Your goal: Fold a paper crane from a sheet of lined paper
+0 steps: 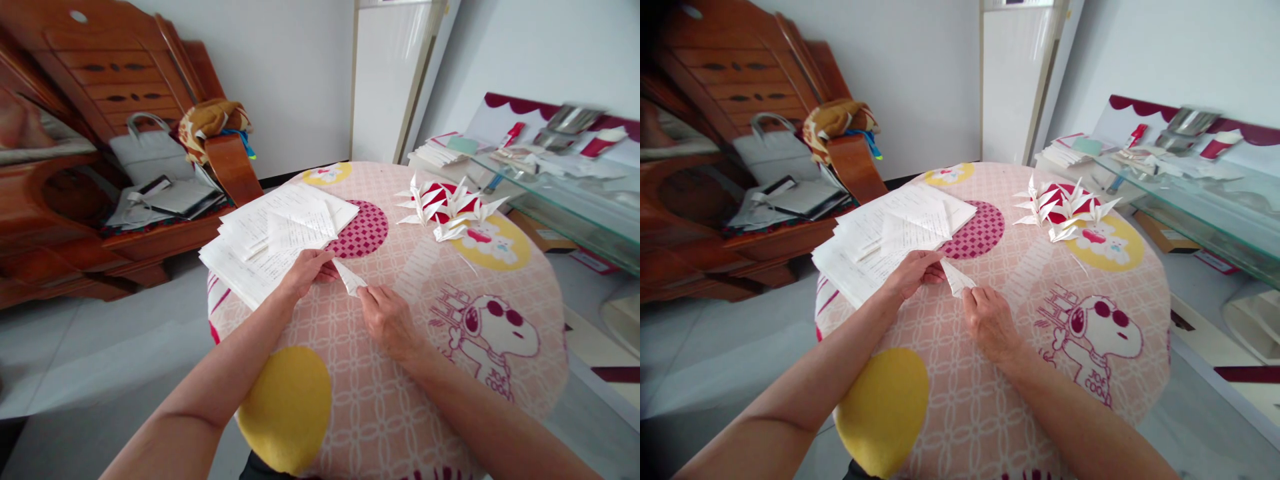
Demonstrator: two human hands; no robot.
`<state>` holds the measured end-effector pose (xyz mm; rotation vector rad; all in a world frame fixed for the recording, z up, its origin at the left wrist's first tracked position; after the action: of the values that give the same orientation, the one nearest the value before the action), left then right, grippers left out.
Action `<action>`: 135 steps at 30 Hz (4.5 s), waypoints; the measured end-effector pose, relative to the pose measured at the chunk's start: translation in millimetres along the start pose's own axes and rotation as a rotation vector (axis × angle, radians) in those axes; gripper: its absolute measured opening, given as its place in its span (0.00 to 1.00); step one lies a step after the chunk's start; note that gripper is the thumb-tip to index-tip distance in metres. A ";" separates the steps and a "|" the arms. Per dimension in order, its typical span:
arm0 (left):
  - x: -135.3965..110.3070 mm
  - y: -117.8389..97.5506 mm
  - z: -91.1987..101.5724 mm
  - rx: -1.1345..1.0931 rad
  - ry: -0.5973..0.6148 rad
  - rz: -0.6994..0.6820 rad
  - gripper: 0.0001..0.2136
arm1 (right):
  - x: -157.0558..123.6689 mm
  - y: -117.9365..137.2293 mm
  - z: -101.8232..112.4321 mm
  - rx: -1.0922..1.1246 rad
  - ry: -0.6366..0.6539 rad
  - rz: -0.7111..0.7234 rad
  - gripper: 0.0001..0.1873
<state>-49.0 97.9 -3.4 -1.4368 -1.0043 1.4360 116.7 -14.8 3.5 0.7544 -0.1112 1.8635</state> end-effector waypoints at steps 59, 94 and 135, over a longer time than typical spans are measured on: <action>-44.9 16.6 -40.1 0.958 0.443 -1.103 0.21 | 12.2 -76.0 46.0 0.222 0.342 -0.570 0.10; -39.3 7.0 -33.5 0.690 0.387 -0.884 0.16 | 8.0 -76.5 45.9 0.519 0.288 -0.537 0.11; -36.7 5.0 -35.0 0.631 0.328 -0.826 0.08 | 11.3 -48.0 6.1 0.325 0.071 -0.386 0.12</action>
<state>-14.8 60.7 3.0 -0.6295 -0.7032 0.7558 158.4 12.2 1.7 0.8600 0.3680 1.5500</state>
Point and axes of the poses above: each hand's wrist, its own x-axis towards the middle knuckle, its own z-axis out of the back of the hand, y = z × x, the point moved 3 cm from there along x, towards the middle knuckle, and after that the axes turned 12 degrees about -y, right-handed, at the moved point
